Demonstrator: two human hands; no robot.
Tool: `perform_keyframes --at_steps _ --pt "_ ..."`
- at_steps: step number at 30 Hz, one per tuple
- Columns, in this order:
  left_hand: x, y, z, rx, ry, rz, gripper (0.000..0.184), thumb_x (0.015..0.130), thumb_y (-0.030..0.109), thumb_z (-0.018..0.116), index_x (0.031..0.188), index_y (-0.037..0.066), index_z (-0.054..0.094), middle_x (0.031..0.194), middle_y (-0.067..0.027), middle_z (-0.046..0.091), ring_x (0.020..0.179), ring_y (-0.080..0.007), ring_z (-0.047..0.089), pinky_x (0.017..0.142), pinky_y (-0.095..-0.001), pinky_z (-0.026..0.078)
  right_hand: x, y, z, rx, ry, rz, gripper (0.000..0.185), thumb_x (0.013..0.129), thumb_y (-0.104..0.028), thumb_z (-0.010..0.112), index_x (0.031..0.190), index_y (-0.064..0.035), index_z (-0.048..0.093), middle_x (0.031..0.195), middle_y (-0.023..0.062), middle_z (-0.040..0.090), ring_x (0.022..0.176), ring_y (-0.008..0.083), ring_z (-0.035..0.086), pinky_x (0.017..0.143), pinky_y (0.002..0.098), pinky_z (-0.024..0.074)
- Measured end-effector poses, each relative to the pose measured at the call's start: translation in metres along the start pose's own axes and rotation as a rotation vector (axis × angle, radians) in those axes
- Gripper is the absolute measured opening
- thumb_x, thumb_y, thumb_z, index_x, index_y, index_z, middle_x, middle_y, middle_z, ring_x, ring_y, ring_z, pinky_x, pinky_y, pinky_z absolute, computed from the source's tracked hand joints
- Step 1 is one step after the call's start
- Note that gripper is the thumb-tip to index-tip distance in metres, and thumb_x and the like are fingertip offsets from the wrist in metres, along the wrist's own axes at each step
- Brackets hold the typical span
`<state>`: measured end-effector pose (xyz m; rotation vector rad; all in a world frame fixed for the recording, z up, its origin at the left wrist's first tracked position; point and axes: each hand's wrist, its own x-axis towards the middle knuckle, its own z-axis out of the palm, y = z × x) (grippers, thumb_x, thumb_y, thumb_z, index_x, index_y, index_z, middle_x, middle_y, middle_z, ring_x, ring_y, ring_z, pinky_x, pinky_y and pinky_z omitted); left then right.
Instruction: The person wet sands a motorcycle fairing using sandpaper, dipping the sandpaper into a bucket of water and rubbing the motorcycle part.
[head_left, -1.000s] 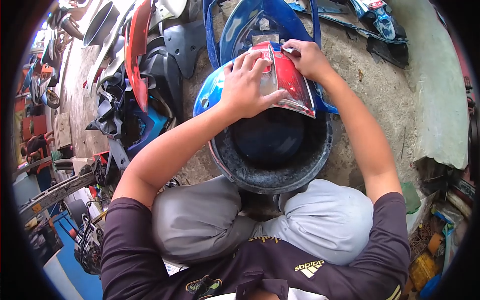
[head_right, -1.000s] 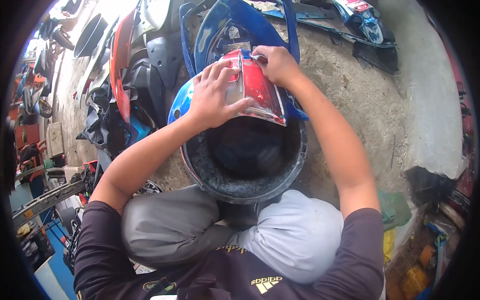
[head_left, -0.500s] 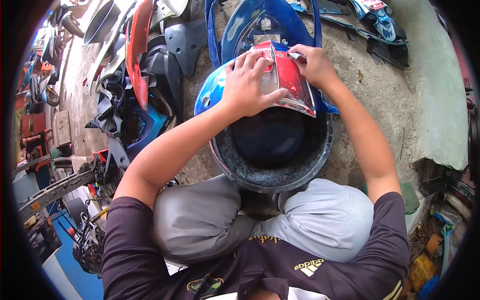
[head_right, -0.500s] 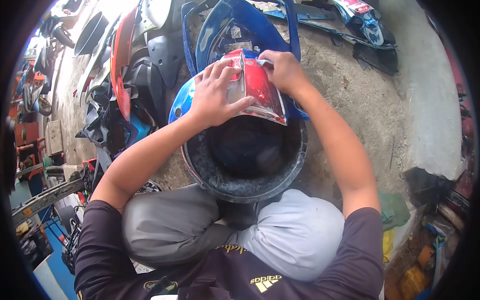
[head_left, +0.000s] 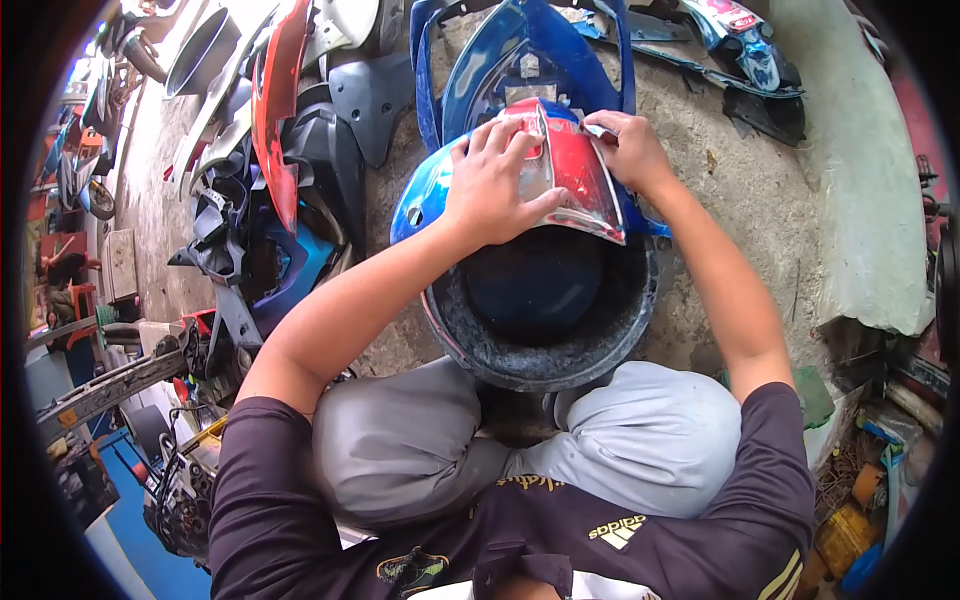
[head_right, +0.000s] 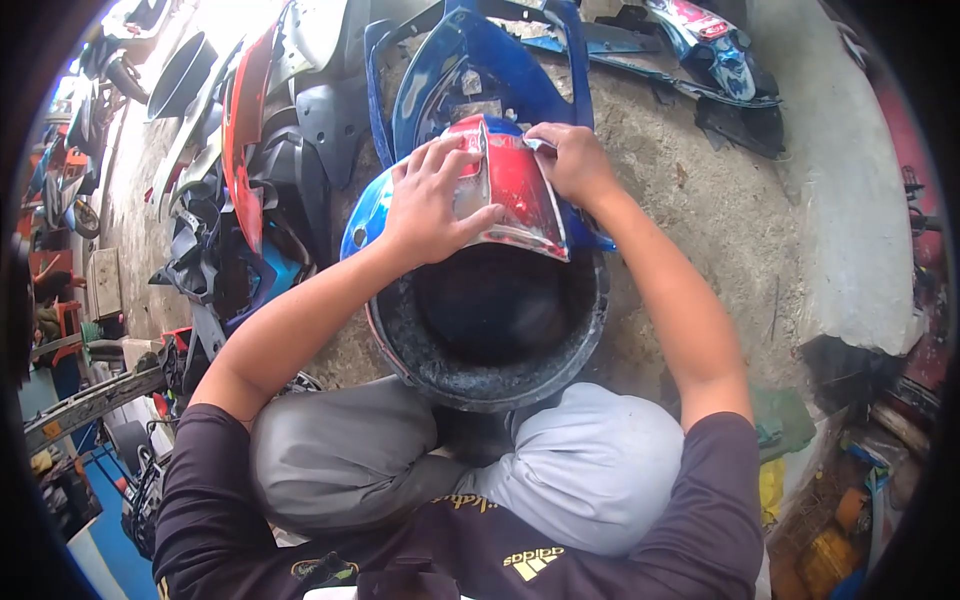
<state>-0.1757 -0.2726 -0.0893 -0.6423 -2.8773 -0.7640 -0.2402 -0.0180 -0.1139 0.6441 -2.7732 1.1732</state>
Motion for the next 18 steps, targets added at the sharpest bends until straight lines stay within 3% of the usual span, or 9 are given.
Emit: perform_keyframes --at_steps 6,7,11,14,18 --pt "-0.002 -0.001 0.001 0.013 -0.003 -0.007 0.075 0.088 0.06 0.08 0.142 0.011 0.064 0.157 -0.0194 0.053 0.151 -0.0422 0.044 0.121 -0.0596 0.034 0.007 0.006 0.002 0.054 -0.024 -0.001 0.025 0.089 0.0 0.072 0.113 -0.0029 0.079 0.114 0.0225 0.079 0.107 0.0431 0.076 0.091 0.0459 0.0616" --pt "-0.001 0.0 0.0 0.014 -0.007 -0.009 0.075 0.088 0.06 0.08 0.142 0.011 0.064 0.157 -0.0196 0.053 0.151 -0.0422 0.044 0.12 -0.0596 0.034 0.009 0.007 0.001 0.092 -0.063 0.12 0.025 0.09 0.0 0.072 0.114 -0.003 0.079 0.114 0.0232 0.079 0.108 0.0435 0.076 0.092 0.0459 0.0614" --pt "-0.001 -0.001 -0.001 0.006 0.005 -0.002 0.074 0.087 0.058 0.081 0.142 0.011 0.064 0.157 -0.0183 0.054 0.15 -0.0423 0.046 0.12 -0.0597 0.034 -0.002 -0.005 0.004 0.002 -0.014 -0.124 0.026 0.089 0.001 0.071 0.113 -0.0033 0.079 0.114 0.023 0.079 0.106 0.0433 0.076 0.091 0.0467 0.0614" --pt "-0.001 0.0 0.001 0.007 0.011 -0.005 0.072 0.087 0.057 0.081 0.142 0.012 0.065 0.157 -0.0175 0.054 0.15 -0.0422 0.046 0.12 -0.0595 0.035 0.004 0.002 -0.001 0.018 -0.017 0.02 0.026 0.088 0.002 0.072 0.113 -0.0026 0.079 0.113 0.0228 0.078 0.107 0.043 0.075 0.092 0.0476 0.061" --pt "-0.001 -0.001 -0.001 -0.008 0.021 0.005 0.07 0.087 0.056 0.081 0.141 0.013 0.066 0.156 -0.0175 0.055 0.149 -0.0417 0.047 0.12 -0.0593 0.035 -0.004 -0.004 0.006 -0.026 0.045 -0.142 0.023 0.089 0.001 0.072 0.111 -0.003 0.079 0.111 0.0211 0.079 0.102 0.0435 0.075 0.088 0.0473 0.061"
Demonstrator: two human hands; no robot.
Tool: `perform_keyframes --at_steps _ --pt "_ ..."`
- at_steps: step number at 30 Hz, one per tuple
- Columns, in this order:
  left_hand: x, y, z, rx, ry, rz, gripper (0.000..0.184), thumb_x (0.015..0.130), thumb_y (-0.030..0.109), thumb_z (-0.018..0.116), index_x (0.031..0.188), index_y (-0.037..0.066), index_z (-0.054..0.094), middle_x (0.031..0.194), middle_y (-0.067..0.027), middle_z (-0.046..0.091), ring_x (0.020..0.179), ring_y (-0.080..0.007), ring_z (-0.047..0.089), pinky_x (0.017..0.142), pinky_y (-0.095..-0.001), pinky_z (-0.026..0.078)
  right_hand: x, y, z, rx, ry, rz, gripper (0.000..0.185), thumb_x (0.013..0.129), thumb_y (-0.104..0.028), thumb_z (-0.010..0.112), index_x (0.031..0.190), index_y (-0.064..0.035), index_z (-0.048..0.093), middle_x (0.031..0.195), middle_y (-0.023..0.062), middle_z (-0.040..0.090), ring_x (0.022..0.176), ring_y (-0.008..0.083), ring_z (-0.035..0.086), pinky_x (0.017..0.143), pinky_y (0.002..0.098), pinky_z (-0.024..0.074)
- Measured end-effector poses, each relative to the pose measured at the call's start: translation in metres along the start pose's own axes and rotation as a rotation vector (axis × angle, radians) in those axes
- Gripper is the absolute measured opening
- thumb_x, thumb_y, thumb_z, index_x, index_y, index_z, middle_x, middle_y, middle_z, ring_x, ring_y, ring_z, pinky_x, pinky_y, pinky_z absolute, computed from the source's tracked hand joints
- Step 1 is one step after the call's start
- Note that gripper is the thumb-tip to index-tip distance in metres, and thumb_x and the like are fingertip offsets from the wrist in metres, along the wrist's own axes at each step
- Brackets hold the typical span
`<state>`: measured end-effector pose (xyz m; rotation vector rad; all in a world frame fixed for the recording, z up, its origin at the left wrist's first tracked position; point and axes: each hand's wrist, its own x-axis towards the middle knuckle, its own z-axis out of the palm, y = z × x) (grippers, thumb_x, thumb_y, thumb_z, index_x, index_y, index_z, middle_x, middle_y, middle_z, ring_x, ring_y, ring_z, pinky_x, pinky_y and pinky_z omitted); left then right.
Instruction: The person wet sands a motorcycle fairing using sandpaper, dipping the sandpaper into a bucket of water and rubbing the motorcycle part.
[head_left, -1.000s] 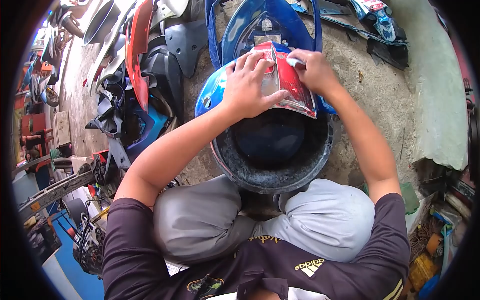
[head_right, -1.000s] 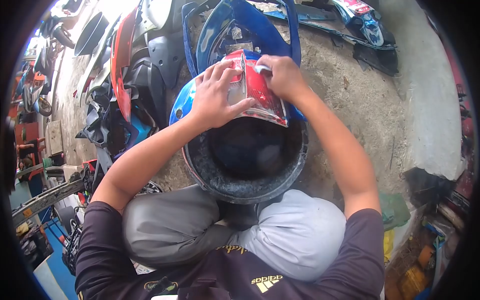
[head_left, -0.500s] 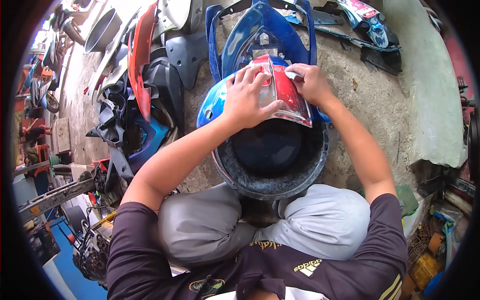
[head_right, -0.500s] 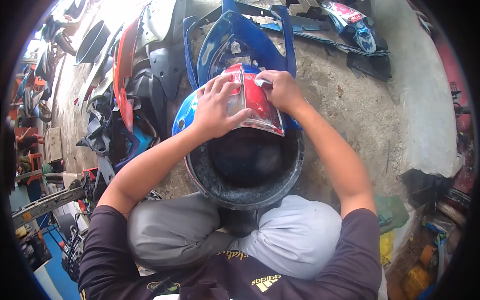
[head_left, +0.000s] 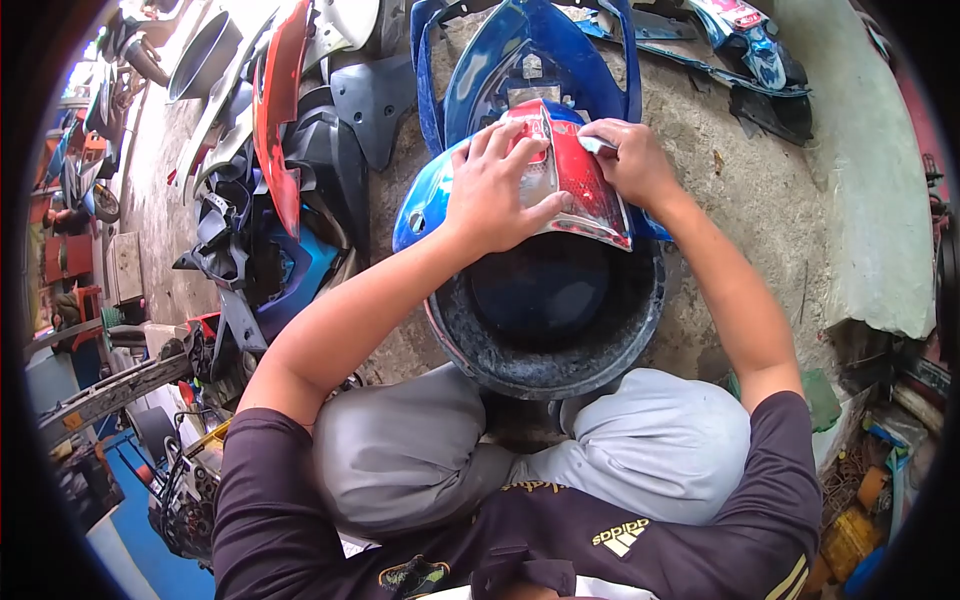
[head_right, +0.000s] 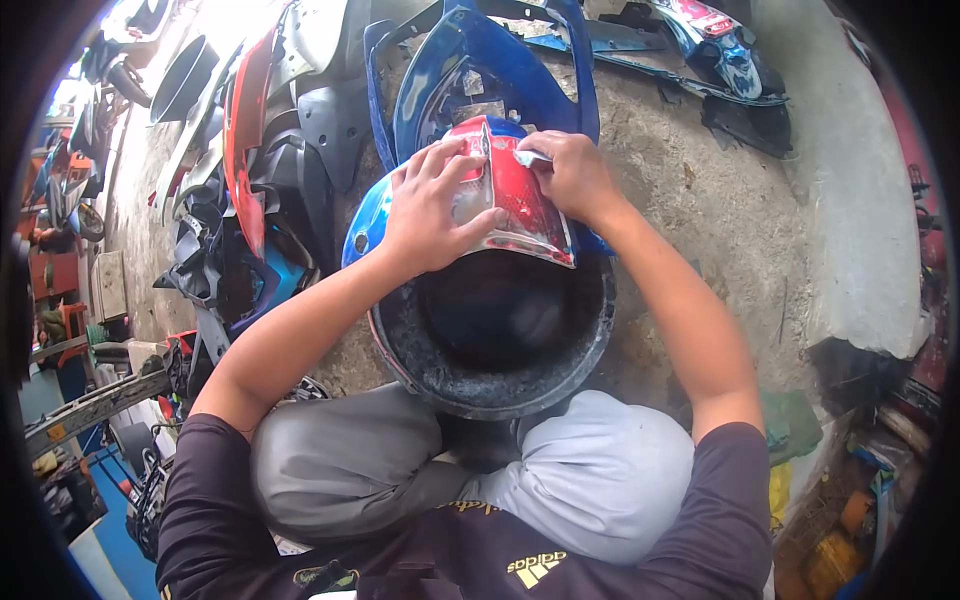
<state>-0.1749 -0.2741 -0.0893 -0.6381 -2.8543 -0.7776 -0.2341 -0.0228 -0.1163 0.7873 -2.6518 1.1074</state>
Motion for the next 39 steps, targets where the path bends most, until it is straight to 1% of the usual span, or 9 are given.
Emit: perform_keyframes --at_steps 1,4,13,16,20,23,34,37,39 --pt "0.0 0.0 0.0 0.002 -0.003 -0.006 0.07 0.087 0.056 0.081 0.141 0.013 0.066 0.156 -0.0176 0.055 0.149 -0.0416 0.047 0.12 -0.0593 0.035 -0.001 -0.001 -0.002 0.09 -0.017 0.144 0.021 0.089 -0.001 0.073 0.11 -0.0038 0.079 0.11 0.0204 0.079 0.101 0.0428 0.076 0.087 0.0467 0.0609" --pt "0.001 0.0 0.001 0.002 0.002 -0.013 0.07 0.087 0.056 0.081 0.142 0.014 0.067 0.156 -0.0178 0.056 0.15 -0.0412 0.047 0.12 -0.0594 0.035 0.0 0.001 -0.008 0.041 -0.044 0.217 0.021 0.093 0.002 0.073 0.114 -0.0001 0.078 0.109 0.0172 0.081 0.091 0.0259 0.08 0.082 0.0356 0.0618" --pt "-0.001 -0.002 0.001 0.012 0.018 -0.002 0.068 0.088 0.055 0.08 0.141 0.014 0.068 0.157 -0.0183 0.056 0.151 -0.0419 0.046 0.121 -0.059 0.035 0.0 -0.001 -0.002 0.123 -0.071 0.088 0.024 0.094 0.003 0.073 0.117 -0.0006 0.078 0.107 0.0145 0.082 0.087 0.0166 0.077 0.079 0.0322 0.0602" --pt "-0.002 -0.001 0.003 0.006 0.015 -0.008 0.068 0.088 0.055 0.08 0.14 0.014 0.067 0.157 -0.0184 0.056 0.151 -0.0423 0.046 0.121 -0.0588 0.035 0.0 0.002 -0.004 0.133 -0.046 0.268 0.025 0.089 0.004 0.071 0.113 -0.002 0.078 0.108 0.0221 0.079 0.098 0.0368 0.08 0.085 0.0423 0.0621" --pt "-0.001 -0.001 0.003 0.0 0.025 -0.006 0.068 0.088 0.055 0.08 0.14 0.013 0.067 0.157 -0.0183 0.056 0.151 -0.0422 0.046 0.121 -0.0588 0.035 0.0 -0.002 -0.003 0.197 -0.104 0.223 0.026 0.09 0.004 0.07 0.114 -0.002 0.078 0.109 0.0215 0.08 0.096 0.0345 0.081 0.084 0.0403 0.0627" --pt "-0.001 0.0 0.002 -0.002 0.018 -0.009 0.068 0.088 0.055 0.08 0.14 0.013 0.067 0.157 -0.0183 0.056 0.15 -0.0421 0.046 0.121 -0.0587 0.035 0.006 0.011 -0.004 0.039 -0.07 0.152 0.026 0.09 0.004 0.069 0.114 -0.0024 0.077 0.108 0.0215 0.08 0.096 0.0369 0.08 0.084 0.0407 0.0625" --pt "-0.001 -0.001 0.004 -0.003 0.038 -0.002 0.068 0.087 0.055 0.08 0.139 0.014 0.067 0.155 -0.0178 0.056 0.149 -0.0416 0.047 0.12 -0.0593 0.035 0.003 0.001 -0.002 0.142 -0.083 0.102 0.023 0.091 0.001 0.07 0.113 -0.0018 0.077 0.109 0.021 0.079 0.097 0.042 0.077 0.085 0.0431 0.0621" --pt "-0.001 -0.003 0.007 -0.004 0.049 0.005 0.07 0.084 0.056 0.081 0.139 0.015 0.066 0.153 -0.0175 0.056 0.15 -0.0411 0.047 0.119 -0.0609 0.036 0.006 0.008 -0.004 0.016 -0.047 0.11 0.022 0.091 0.001 0.07 0.112 -0.0027 0.077 0.109 0.0219 0.079 0.098 0.0435 0.076 0.085 0.0437 0.0616" --pt "-0.001 -0.004 0.007 -0.003 0.044 0.002 0.07 0.085 0.056 0.081 0.139 0.014 0.066 0.153 -0.0179 0.056 0.15 -0.0412 0.047 0.119 -0.0609 0.036 0.002 0.006 -0.006 0.009 -0.06 0.12 0.021 0.093 0.001 0.072 0.114 -0.0017 0.077 0.106 0.0178 0.08 0.085 0.0289 0.075 0.079 0.0374 0.0601"
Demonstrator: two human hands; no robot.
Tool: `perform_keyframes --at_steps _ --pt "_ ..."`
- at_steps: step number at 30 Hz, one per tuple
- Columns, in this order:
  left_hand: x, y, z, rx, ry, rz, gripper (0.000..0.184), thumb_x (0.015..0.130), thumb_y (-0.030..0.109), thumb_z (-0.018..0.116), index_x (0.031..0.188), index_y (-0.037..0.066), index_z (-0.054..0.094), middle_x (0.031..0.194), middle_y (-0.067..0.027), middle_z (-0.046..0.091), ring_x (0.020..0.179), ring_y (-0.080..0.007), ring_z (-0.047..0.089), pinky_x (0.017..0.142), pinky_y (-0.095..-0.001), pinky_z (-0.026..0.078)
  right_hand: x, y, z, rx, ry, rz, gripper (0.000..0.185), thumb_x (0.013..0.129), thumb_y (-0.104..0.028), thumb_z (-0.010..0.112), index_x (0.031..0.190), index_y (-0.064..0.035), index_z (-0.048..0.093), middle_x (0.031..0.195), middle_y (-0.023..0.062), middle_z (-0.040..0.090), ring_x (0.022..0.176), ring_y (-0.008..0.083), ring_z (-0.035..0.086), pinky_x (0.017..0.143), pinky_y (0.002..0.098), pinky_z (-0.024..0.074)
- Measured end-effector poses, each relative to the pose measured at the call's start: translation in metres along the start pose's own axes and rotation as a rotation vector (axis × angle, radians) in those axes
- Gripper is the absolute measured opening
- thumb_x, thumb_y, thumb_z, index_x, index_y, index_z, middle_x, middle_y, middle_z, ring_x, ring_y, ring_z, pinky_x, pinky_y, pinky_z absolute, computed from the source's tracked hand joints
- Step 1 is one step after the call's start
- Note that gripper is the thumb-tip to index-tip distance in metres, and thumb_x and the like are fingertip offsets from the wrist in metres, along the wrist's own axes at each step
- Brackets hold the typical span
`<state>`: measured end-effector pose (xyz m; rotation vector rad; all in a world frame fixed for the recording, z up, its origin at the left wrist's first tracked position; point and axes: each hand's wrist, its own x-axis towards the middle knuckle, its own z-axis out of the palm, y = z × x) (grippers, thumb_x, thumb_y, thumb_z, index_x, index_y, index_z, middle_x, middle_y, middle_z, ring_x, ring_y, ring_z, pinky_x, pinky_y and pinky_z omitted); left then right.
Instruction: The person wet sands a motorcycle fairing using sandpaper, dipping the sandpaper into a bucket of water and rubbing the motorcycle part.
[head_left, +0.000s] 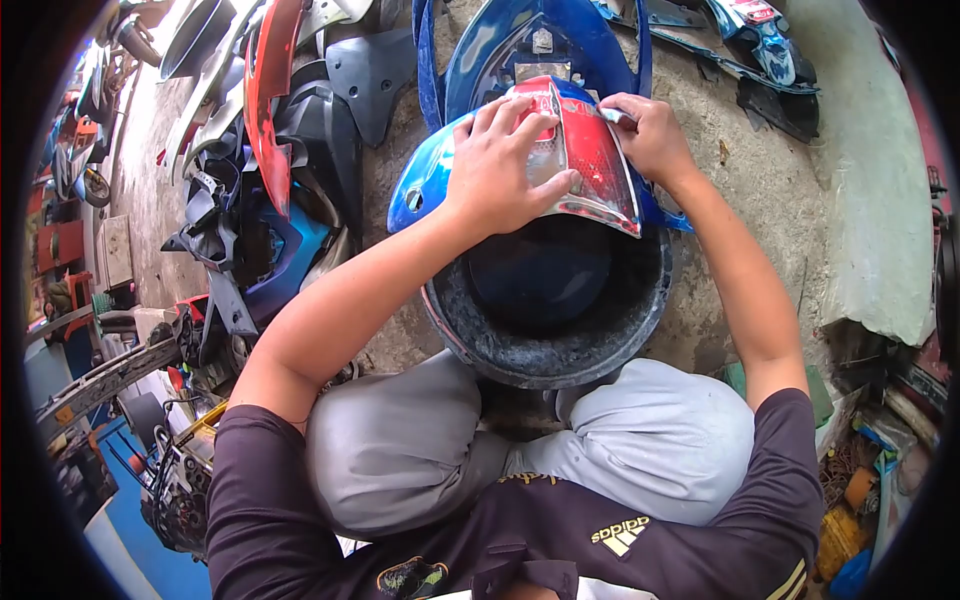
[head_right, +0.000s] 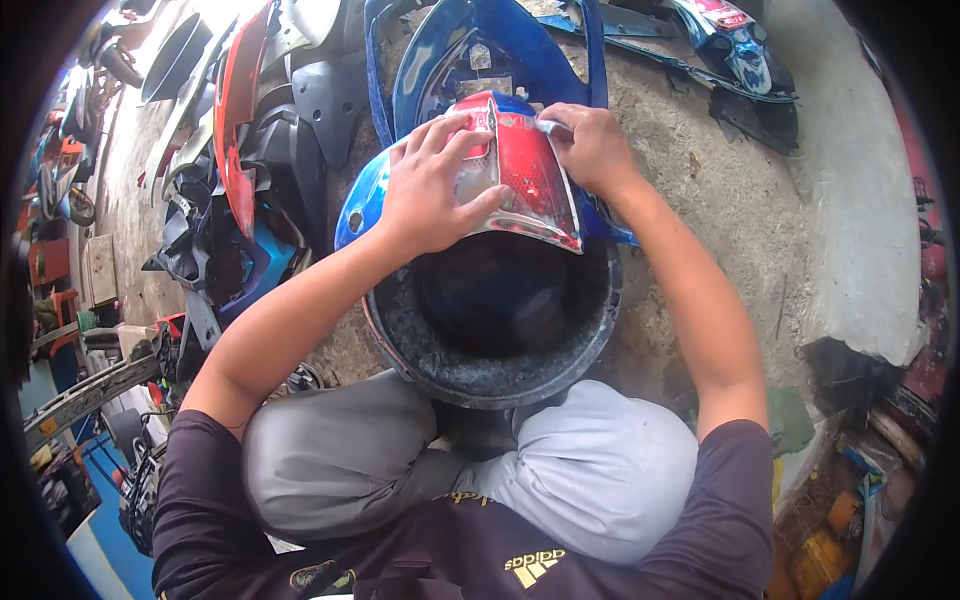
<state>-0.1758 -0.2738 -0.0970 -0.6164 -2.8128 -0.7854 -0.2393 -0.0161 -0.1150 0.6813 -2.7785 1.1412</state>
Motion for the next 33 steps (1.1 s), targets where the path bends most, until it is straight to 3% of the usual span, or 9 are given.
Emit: perform_keyframes --at_steps 1,2,5,9,13,16,26,29,33 --pt "0.0 -0.001 0.001 0.001 0.004 0.004 0.07 0.085 0.056 0.081 0.139 0.014 0.066 0.154 -0.018 0.056 0.15 -0.0412 0.047 0.119 -0.061 0.036 0.0 -0.002 0.0 -0.003 -0.004 0.002 0.021 0.094 0.001 0.073 0.115 -0.0012 0.076 0.105 0.0157 0.081 0.078 0.0216 0.075 0.076 0.0343 0.0593" --pt "0.0 -0.002 0.002 0.003 0.008 0.008 0.07 0.085 0.056 0.081 0.139 0.014 0.066 0.154 -0.0181 0.056 0.15 -0.0413 0.047 0.119 -0.0611 0.036 -0.003 -0.001 0.004 0.085 -0.028 -0.014 0.023 0.093 0.001 0.073 0.115 -0.0008 0.076 0.106 0.0172 0.081 0.081 0.0229 0.076 0.077 0.0359 0.06" --pt "-0.001 -0.002 0.002 0.004 0.006 0.003 0.07 0.084 0.056 0.081 0.139 0.014 0.067 0.154 -0.0184 0.056 0.15 -0.0414 0.047 0.119 -0.0616 0.036 0.001 0.008 0.005 -0.049 0.039 -0.085 0.025 0.092 0.003 0.072 0.116 -0.0004 0.076 0.106 0.0171 0.081 0.082 0.0225 0.076 0.077 0.0347 0.0602" --pt "-0.001 -0.001 0.001 -0.004 0.003 0.001 0.071 0.084 0.056 0.081 0.139 0.014 0.067 0.154 -0.0182 0.056 0.15 -0.0414 0.047 0.119 -0.0618 0.036 0.001 0.002 0.004 0.068 -0.028 -0.032 0.027 0.09 0.005 0.071 0.116 -0.0001 0.076 0.108 0.0188 0.081 0.086 0.0263 0.079 0.079 0.0352 0.0614" --pt "0.0 -0.001 0.002 0.0 0.008 0.001 0.07 0.084 0.056 0.081 0.139 0.014 0.067 0.153 -0.0175 0.057 0.15 -0.0412 0.047 0.119 -0.0615 0.036 0.004 0.005 0.005 -0.066 0.058 -0.115 0.026 0.091 0.005 0.072 0.116 -0.0001 0.077 0.107 0.0169 0.081 0.084 0.021 0.077 0.078 0.0329 0.0609" --pt "0.0 -0.002 0.002 0.004 0.013 0.011 0.07 0.084 0.056 0.081 0.139 0.015 0.067 0.153 -0.0171 0.057 0.149 -0.0411 0.047 0.118 -0.0612 0.036 -0.001 -0.006 0.005 -0.01 -0.016 0.007 0.026 0.091 0.004 0.072 0.117 0.0007 0.077 0.109 0.017 0.081 0.086 0.0214 0.078 0.079 0.0334 0.0612" --pt "-0.001 -0.002 0.001 0.013 0.011 0.006 0.07 0.085 0.057 0.081 0.139 0.015 0.066 0.152 -0.0171 0.057 0.149 -0.0411 0.047 0.118 -0.0609 0.037 0.002 0.006 0.009 0.042 -0.002 0.017 0.024 0.096 -0.002 0.075 0.119 -0.0009 0.077 0.105 0.0146 0.082 0.084 0.02 0.077 0.078 0.0332 0.0608" --pt "-0.001 0.0 0.002 0.005 0.008 0.008 0.07 0.085 0.056 0.08 0.139 0.015 0.066 0.152 -0.0171 0.057 0.149 -0.041 0.047 0.119 -0.0609 0.036 0.005 -0.001 0.008 0.027 0.027 0.099 0.023 0.093 -0.003 0.071 0.115 -0.0045 0.078 0.115 0.0206 0.079 0.103 0.0431 0.076 0.088 0.0465 0.0615" --pt "-0.001 -0.002 0.002 0.003 0.017 0.023 0.07 0.085 0.056 0.081 0.14 0.014 0.066 0.153 -0.0171 0.057 0.149 -0.0411 0.048 0.119 -0.0607 0.036 0.002 -0.008 0.011 0.041 0.03 -0.005 0.022 0.093 -0.005 0.071 0.114 -0.0047 0.079 0.112 0.0207 0.079 0.102 0.0425 0.076 0.088 0.0465 0.0614"
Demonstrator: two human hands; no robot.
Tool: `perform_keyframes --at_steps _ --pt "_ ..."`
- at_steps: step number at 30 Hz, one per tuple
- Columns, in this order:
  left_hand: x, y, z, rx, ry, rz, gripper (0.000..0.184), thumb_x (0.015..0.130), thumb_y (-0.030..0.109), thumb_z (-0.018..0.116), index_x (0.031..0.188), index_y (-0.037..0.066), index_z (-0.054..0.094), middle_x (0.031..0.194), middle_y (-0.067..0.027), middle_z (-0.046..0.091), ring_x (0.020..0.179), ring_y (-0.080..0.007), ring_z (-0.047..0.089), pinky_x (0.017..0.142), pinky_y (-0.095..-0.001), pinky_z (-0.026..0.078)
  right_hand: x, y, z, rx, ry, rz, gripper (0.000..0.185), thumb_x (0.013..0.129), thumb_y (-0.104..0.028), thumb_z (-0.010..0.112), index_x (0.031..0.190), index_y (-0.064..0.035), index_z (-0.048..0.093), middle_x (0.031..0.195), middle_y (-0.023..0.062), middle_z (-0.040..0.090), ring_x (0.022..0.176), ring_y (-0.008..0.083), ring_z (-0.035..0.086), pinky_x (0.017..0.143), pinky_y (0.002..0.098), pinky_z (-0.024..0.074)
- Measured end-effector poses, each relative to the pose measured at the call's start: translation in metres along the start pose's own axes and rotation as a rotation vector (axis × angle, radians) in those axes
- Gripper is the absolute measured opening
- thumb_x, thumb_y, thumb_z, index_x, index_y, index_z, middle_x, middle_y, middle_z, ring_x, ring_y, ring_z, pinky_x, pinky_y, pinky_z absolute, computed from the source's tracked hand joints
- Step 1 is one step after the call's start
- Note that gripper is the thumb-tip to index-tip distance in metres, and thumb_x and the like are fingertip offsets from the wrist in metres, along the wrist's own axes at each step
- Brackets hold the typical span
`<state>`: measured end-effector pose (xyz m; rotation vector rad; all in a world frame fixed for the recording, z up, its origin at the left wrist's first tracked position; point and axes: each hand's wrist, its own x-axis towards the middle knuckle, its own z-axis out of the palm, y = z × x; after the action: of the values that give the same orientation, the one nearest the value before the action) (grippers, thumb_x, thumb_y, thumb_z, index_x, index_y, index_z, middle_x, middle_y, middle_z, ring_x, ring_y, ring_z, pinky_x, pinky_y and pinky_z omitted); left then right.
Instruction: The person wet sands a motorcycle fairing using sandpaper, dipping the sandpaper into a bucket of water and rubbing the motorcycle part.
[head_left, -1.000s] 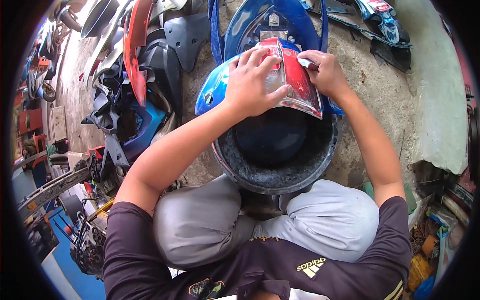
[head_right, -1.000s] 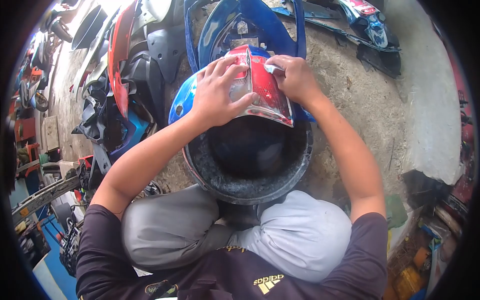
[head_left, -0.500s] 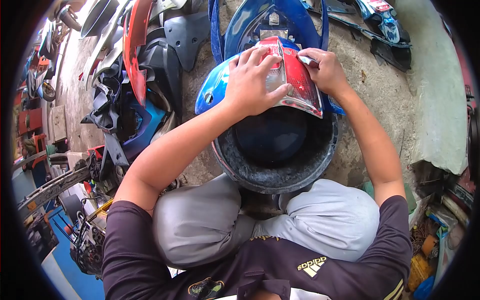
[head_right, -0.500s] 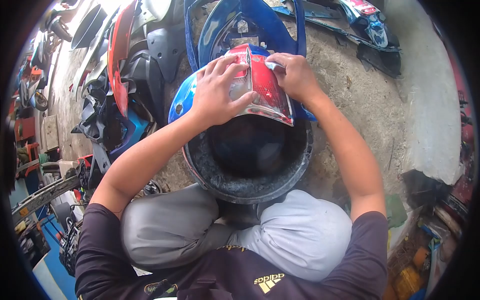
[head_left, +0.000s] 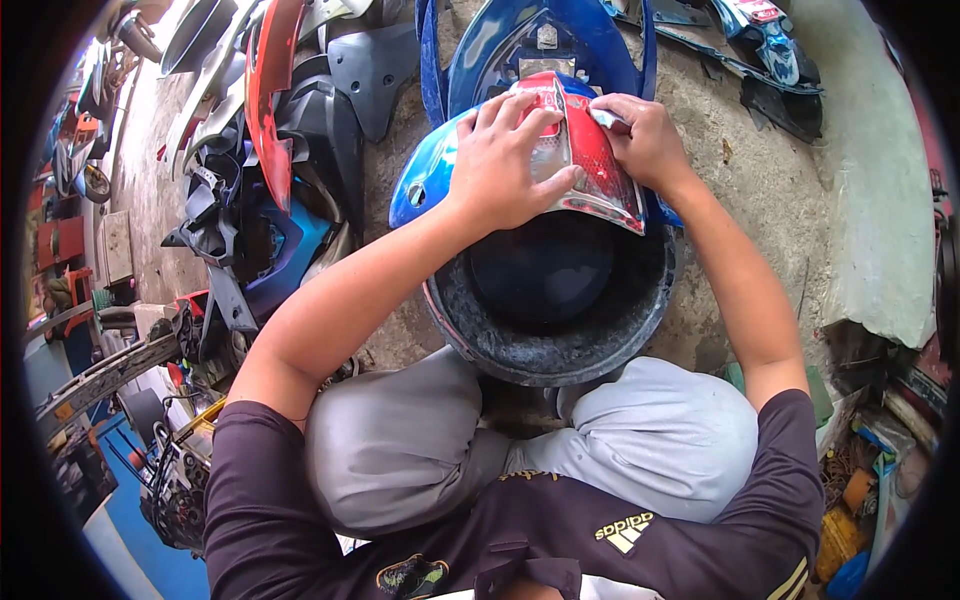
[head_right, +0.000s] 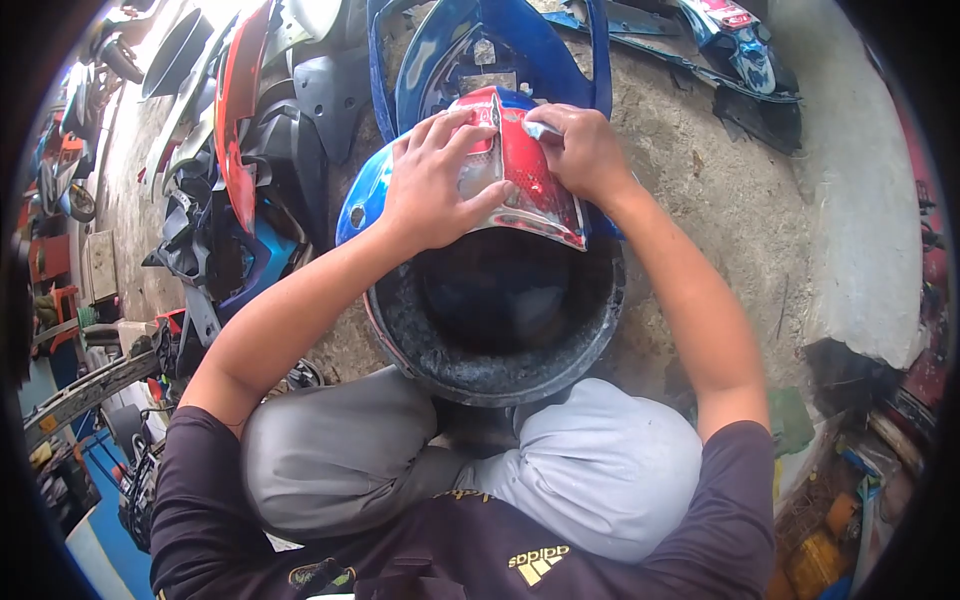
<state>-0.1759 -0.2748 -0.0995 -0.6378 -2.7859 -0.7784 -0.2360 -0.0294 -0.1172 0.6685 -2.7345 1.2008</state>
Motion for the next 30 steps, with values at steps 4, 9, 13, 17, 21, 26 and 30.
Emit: perform_keyframes --at_steps 4,9,13,17,21,26,30 --pt "0.0 0.001 0.001 0.005 0.013 -0.016 0.069 0.086 0.055 0.08 0.139 0.013 0.066 0.151 -0.0195 0.057 0.147 -0.0415 0.048 0.119 -0.0594 0.037 0.006 0.003 -0.001 -0.01 0.02 0.074 0.021 0.093 -0.004 0.071 0.112 -0.0043 0.079 0.109 0.0209 0.079 0.1 0.0434 0.076 0.086 0.0471 0.061" --pt "-0.004 0.005 -0.002 -0.004 0.028 -0.148 0.07 0.091 0.054 0.077 0.14 0.006 0.062 0.151 -0.0219 0.055 0.145 -0.0431 0.05 0.118 -0.0558 0.039 0.01 -0.003 0.0 0.026 -0.019 -0.031 0.02 0.093 -0.005 0.072 0.111 -0.0039 0.079 0.11 0.0214 0.079 0.101 0.0436 0.076 0.088 0.0477 0.0603" --pt "-0.004 0.002 -0.01 0.014 -0.088 -0.157 0.072 0.094 0.054 0.074 0.142 0.004 0.06 0.153 -0.0237 0.053 0.144 -0.0438 0.051 0.119 -0.0557 0.038 0.014 -0.006 0.003 -0.009 -0.047 -0.041 0.022 0.092 -0.005 0.072 0.113 -0.0047 0.08 0.11 0.0228 0.078 0.101 0.0433 0.075 0.089 0.0471 0.0603" --pt "-0.017 -0.006 -0.011 0.033 -0.047 -0.047 0.076 0.095 0.058 0.074 0.146 0.004 0.059 0.157 -0.0258 0.052 0.146 -0.0454 0.05 0.122 -0.0563 0.036 0.025 -0.002 -0.003 -0.048 -0.1 -0.078 0.024 0.091 -0.005 0.072 0.114 -0.0041 0.08 0.11 0.0223 0.079 0.103 0.0432 0.075 0.091 0.0468 0.0607" --pt "-0.02 -0.007 -0.011 0.034 -0.015 0.012 0.084 0.092 0.066 0.073 0.146 0.003 0.059 0.155 -0.0263 0.054 0.144 -0.0459 0.051 0.121 -0.0576 0.036 0.018 -0.01 -0.001 -0.007 -0.107 -0.118 0.024 0.091 -0.004 0.072 0.113 -0.0034 0.08 0.112 0.0226 0.078 0.102 0.0437 0.075 0.089 0.0466 0.0608" --pt "-0.02 -0.005 -0.011 0.052 -0.022 -0.002 0.084 0.092 0.065 0.074 0.147 0.003 0.059 0.154 -0.0262 0.054 0.143 -0.0452 0.052 0.121 -0.057 0.036 0.016 -0.004 0.001 -0.051 -0.084 -0.12 0.026 0.09 0.0 0.07 0.114 -0.002 0.079 0.113 0.0217 0.079 0.099 0.0402 0.077 0.086 0.0428 0.0615" --pt "-0.021 -0.006 -0.013 0.035 -0.031 -0.012 0.082 0.094 0.064 0.073 0.148 0.005 0.058 0.157 -0.0256 0.053 0.147 -0.0449 0.05 0.123 -0.0561 0.034 0.022 -0.02 0.002 -0.015 -0.106 -0.103 0.022 0.092 -0.005 0.072 0.113 -0.0046 0.08 0.112 0.0208 0.079 0.105 0.0426 0.075 0.092 0.0467 0.0603"
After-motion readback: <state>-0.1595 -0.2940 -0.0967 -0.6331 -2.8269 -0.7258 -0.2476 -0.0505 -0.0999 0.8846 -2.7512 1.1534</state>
